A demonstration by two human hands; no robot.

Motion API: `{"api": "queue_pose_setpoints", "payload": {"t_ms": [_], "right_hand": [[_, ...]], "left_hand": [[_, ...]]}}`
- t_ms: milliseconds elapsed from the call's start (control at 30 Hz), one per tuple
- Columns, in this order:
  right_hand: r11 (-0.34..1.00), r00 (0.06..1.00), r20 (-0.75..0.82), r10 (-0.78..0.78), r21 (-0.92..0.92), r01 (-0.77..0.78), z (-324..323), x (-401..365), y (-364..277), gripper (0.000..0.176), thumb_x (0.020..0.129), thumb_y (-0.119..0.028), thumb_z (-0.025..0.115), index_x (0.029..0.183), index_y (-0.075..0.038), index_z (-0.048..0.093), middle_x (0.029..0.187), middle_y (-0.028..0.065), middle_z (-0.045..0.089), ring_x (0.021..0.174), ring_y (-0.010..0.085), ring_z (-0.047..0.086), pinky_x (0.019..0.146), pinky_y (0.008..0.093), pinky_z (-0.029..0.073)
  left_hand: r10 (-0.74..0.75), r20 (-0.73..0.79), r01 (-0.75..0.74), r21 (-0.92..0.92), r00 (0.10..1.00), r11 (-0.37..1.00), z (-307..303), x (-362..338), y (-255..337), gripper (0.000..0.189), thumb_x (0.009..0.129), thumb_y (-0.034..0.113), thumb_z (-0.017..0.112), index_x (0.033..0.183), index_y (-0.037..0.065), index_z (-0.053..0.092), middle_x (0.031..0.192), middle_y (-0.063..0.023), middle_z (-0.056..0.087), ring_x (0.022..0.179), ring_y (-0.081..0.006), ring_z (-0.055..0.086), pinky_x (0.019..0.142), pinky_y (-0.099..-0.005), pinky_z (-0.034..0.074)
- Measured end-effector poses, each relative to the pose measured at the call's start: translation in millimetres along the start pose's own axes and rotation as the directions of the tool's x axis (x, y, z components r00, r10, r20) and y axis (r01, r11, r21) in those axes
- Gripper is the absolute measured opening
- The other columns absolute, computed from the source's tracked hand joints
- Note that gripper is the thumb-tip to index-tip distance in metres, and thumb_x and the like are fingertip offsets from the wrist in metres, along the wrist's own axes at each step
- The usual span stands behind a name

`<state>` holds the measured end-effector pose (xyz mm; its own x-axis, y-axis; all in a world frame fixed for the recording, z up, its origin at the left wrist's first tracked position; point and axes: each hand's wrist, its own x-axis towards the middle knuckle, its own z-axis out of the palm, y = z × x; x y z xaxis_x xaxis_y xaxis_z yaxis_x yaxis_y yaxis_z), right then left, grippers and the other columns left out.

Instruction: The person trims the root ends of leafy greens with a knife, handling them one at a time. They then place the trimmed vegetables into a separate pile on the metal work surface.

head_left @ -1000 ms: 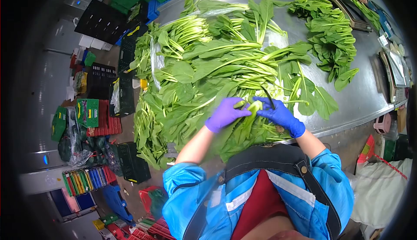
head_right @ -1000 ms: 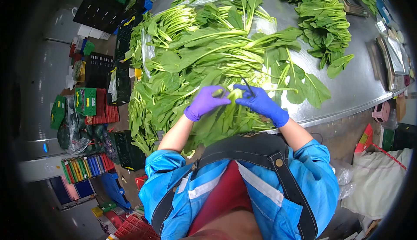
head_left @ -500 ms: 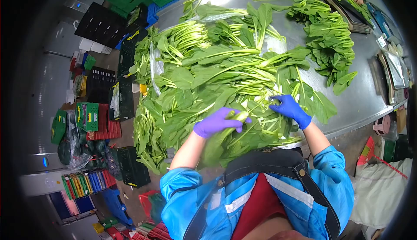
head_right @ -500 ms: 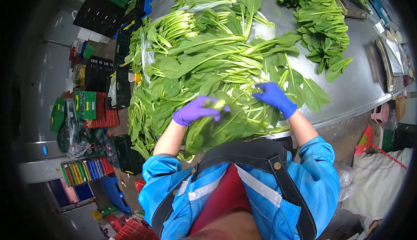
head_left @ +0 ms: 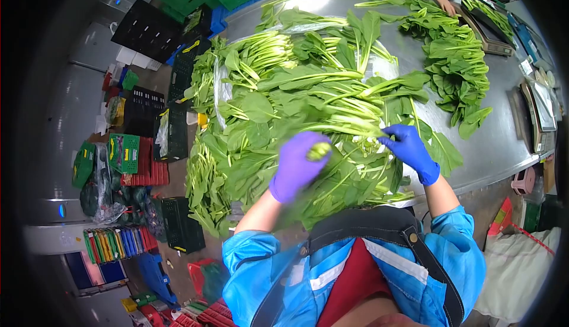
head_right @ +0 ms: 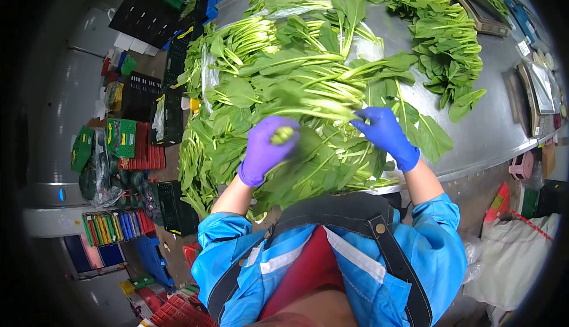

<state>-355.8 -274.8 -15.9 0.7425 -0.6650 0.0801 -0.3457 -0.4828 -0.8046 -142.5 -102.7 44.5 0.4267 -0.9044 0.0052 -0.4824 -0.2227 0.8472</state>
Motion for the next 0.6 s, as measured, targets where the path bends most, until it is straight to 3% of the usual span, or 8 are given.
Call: {"api": "queue_pose_setpoints", "payload": {"t_ms": [67,100,267,367,433,467,533,600], "right_hand": [[0.984,0.983,0.082,-0.163,-0.062,0.168,4,-11,-6,0.025,0.074,-0.023,0.071,0.089,-0.003,0.067,0.076,0.0162,0.063,0.070,0.0344,0.061,0.063,0.0387,0.049],[0.978,0.978,0.090,-0.190,-0.070,0.197,5,-14,-12,0.022,0.074,-0.018,0.071,0.090,-0.004,0.067,0.076,0.0150,0.063,0.067,0.0330,0.060,0.061,0.0370,0.049],[0.959,0.978,-0.004,-0.209,-0.198,0.204,12,-18,-13,0.019,0.074,-0.012,0.069,0.092,-0.008,0.067,0.078,0.0128,0.064,0.067,0.0313,0.061,0.060,0.0358,0.049],[0.955,0.968,0.100,-0.232,-0.167,0.246,20,-25,-16,0.019,0.075,-0.011,0.068,0.094,-0.010,0.067,0.079,0.0108,0.064,0.067,0.0306,0.062,0.059,0.0356,0.049],[0.936,0.934,0.072,-0.349,-0.025,0.352,27,-27,-17,0.023,0.076,-0.009,0.066,0.099,-0.010,0.066,0.079,0.0107,0.064,0.066,0.0296,0.062,0.059,0.0345,0.049],[0.935,0.933,0.072,-0.352,-0.025,0.355,28,-26,-21,0.023,0.076,-0.009,0.066,0.099,-0.010,0.066,0.079,0.0107,0.064,0.066,0.0296,0.062,0.059,0.0345,0.049],[0.970,0.999,0.029,0.027,0.239,-0.033,24,-22,-33,0.038,0.071,-0.006,0.064,0.109,-0.011,0.063,0.079,0.0123,0.064,0.067,0.0314,0.062,0.061,0.0366,0.050],[0.994,1.000,0.005,-0.022,0.112,0.021,45,-25,-15,0.040,0.073,-0.006,0.063,0.113,-0.008,0.061,0.079,0.0159,0.063,0.066,0.0336,0.061,0.061,0.0372,0.050]], "left_hand": [[0.537,0.128,-0.547,0.331,0.834,0.769,7,-5,24,0.024,0.063,0.009,0.072,0.086,0.009,0.065,0.113,-0.0096,0.060,0.102,-0.0289,0.057,0.086,-0.0376,0.047],[0.533,0.161,-0.555,0.331,0.830,0.764,17,-7,28,0.023,0.058,0.011,0.070,0.081,0.010,0.064,0.126,-0.0106,0.051,0.114,-0.0361,0.045,0.094,-0.0441,0.038],[0.398,0.233,-0.460,0.508,0.887,0.728,39,-16,16,0.019,0.060,0.015,0.069,0.078,0.011,0.063,0.124,-0.0095,0.053,0.112,-0.0316,0.045,0.092,-0.0413,0.032],[0.410,0.262,-0.486,0.425,0.874,0.764,43,-16,9,0.016,0.061,0.013,0.069,0.076,0.011,0.063,0.124,-0.0082,0.053,0.115,-0.0333,0.043,0.094,-0.0438,0.033],[0.519,0.331,-0.572,0.080,0.788,0.816,47,-6,-13,0.021,0.059,0.011,0.071,0.079,0.006,0.064,0.118,-0.0125,0.055,0.111,-0.0336,0.048,0.092,-0.0426,0.039],[0.520,0.329,-0.572,0.082,0.788,0.816,48,-8,-19,0.021,0.059,0.011,0.071,0.079,0.006,0.064,0.118,-0.0125,0.055,0.111,-0.0336,0.048,0.092,-0.0426,0.039],[0.126,0.312,-0.109,-0.072,0.942,0.991,47,-9,-19,0.016,0.065,0.010,0.070,0.081,0.009,0.067,0.115,-0.0112,0.058,0.107,-0.0326,0.053,0.091,-0.0392,0.043],[0.235,0.209,-0.234,-0.027,0.949,0.972,46,-8,-16,0.018,0.066,0.010,0.072,0.084,0.010,0.069,0.110,-0.0136,0.060,0.099,-0.0296,0.059,0.087,-0.0342,0.046]]}}
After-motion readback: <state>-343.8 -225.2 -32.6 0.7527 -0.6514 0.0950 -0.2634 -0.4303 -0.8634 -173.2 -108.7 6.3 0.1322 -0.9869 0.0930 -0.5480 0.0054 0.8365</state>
